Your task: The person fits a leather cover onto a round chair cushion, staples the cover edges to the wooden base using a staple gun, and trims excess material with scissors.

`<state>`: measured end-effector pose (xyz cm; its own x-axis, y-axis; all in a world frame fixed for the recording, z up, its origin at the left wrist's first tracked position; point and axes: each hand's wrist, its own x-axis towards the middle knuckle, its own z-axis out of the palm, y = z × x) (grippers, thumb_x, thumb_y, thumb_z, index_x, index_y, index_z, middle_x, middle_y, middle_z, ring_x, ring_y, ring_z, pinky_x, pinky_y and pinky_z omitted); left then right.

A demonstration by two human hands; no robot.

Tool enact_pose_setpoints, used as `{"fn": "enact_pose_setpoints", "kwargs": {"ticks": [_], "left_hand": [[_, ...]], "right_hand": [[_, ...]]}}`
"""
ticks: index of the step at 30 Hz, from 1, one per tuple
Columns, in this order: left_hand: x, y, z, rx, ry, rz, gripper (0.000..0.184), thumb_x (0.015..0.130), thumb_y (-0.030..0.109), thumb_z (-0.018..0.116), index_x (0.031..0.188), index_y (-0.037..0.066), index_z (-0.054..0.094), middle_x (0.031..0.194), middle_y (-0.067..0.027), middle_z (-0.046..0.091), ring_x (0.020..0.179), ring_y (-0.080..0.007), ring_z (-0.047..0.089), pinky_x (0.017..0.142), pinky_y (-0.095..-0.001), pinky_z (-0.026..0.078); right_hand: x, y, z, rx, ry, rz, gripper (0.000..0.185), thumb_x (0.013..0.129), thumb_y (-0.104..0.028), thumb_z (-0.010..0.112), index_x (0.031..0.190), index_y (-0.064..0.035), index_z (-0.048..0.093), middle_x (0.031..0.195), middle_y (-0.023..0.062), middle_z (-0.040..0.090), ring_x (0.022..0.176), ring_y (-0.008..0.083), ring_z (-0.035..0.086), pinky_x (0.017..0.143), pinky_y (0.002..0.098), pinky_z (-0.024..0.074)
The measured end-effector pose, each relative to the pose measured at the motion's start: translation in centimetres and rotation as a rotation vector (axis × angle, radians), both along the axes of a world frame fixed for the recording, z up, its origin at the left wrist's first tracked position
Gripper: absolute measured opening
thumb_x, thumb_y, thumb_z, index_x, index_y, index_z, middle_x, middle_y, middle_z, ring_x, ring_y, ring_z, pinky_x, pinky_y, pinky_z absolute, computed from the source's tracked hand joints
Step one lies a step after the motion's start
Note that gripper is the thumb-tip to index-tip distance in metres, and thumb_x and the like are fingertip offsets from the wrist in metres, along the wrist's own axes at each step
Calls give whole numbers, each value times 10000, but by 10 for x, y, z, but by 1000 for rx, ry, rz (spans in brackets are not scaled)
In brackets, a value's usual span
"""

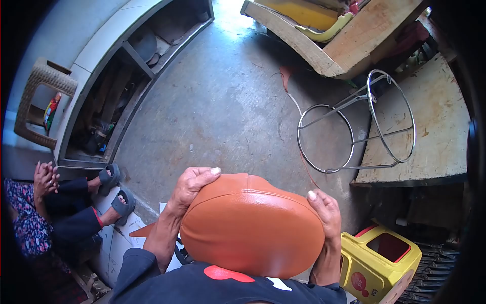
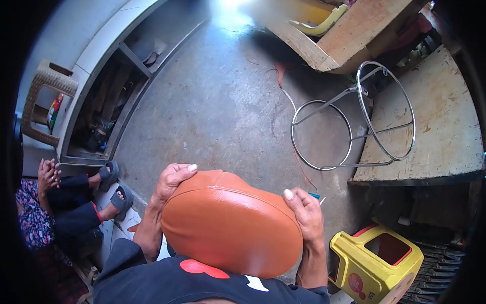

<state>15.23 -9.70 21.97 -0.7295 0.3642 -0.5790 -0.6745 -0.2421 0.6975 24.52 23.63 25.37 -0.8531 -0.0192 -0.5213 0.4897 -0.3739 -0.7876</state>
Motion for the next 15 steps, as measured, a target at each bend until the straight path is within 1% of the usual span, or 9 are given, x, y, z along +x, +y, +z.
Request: {"fn": "enact_pose_setpoints", "kwargs": {"ticks": [2, 3, 5, 7, 9, 11, 13, 14, 15], "left_hand": [[3, 0, 6, 2, 19, -19, 314, 1057, 248, 644, 957, -29, 753, 837, -52, 738, 692, -86, 653, 627, -260, 521], [2, 2, 7, 20, 36, -6, 314, 1057, 248, 644, 957, -29, 753, 837, -52, 738, 692, -86, 653, 627, -260, 521], [5, 4, 5, -38, 84, -34, 326, 1067, 262, 624, 988, -31, 743, 876, -54, 747, 688, -82, 649, 625, -258, 509], [11, 12, -5, -12, 95, -20, 330, 1072, 265, 620, 999, -30, 746, 879, -53, 747, 688, -82, 648, 628, -258, 513], [6, 15, -8, 14, 118, -43, 333, 1076, 269, 616, 1009, -29, 749, 882, -51, 748, 687, -83, 648, 631, -259, 517], [10, 18, -8, 29, 91, 30, 344, 1075, 279, 633, 992, -32, 754, 891, -56, 758, 736, -74, 670, 661, -264, 545], [14, 14, -10, 46, 129, 48, 362, 1090, 289, 605, 1031, -39, 746, 940, -68, 766, 777, -80, 685, 683, -255, 553], [17, 10, -14, 48, 131, 148, 376, 1101, 296, 581, 1051, -40, 741, 952, -70, 767, 789, -78, 686, 681, -250, 551], [22, 3, -17, 43, 124, 245, 391, 1112, 303, 556, 1072, -41, 736, 965, -72, 768, 800, -76, 687, 678, -245, 548]], "right_hand": [[5, 2, 5, 871, 66, 4, 361, 1093, -312, 590, 1166, 23, 704, 956, 72, 719, 850, 152, 677, 756, 298, 538], [6, 1, 15, 889, 87, 9, 361, 1093, -312, 590, 1166, 23, 704, 956, 72, 719, 850, 152, 677, 756, 298, 538], [13, -12, 47, 1181, 520, -161, 612, 1084, -506, 533, 1377, 23, 628, 1176, 176, 698, 1112, 305, 681, 982, 409, 517], [20, -36, 79, 1366, 643, 264, 776, 1042, -650, 475, 1506, -31, 538, 1432, 252, 574, 1363, 383, 548, 1155, 534, 374], [11, -84, 80, 1735, 603, 468, 832, 1002, -694, 480, 1569, -86, 480, 1597, 194, 464, 1494, 383, 417, 1209, 656, 243], [5, -107, 73, 1767, 916, 658, 834, 958, -735, 518, 1559, -156, 510, 1650, 113, 422, 1546, 346, 356, 1235, 718, 105], [18, -123, 47, 1353, 1228, 1012, 791, 943, -722, 559, 1541, -205, 535, 1639, 68, 444, 1541, 379, 358, 1215, 761, 64], [24, -120, 44, 1146, 1233, 961, 697, 994, -636, 573, 1514, -172, 554, 1604, 130, 478, 1527, 368, 384, 1236, 726, 66], [25, -103, 46, 1326, 1160, 695, 643, 1024, -571, 572, 1496, -135, 559, 1572, 167, 500, 1501, 364, 420, 1249, 677, 117]]}}
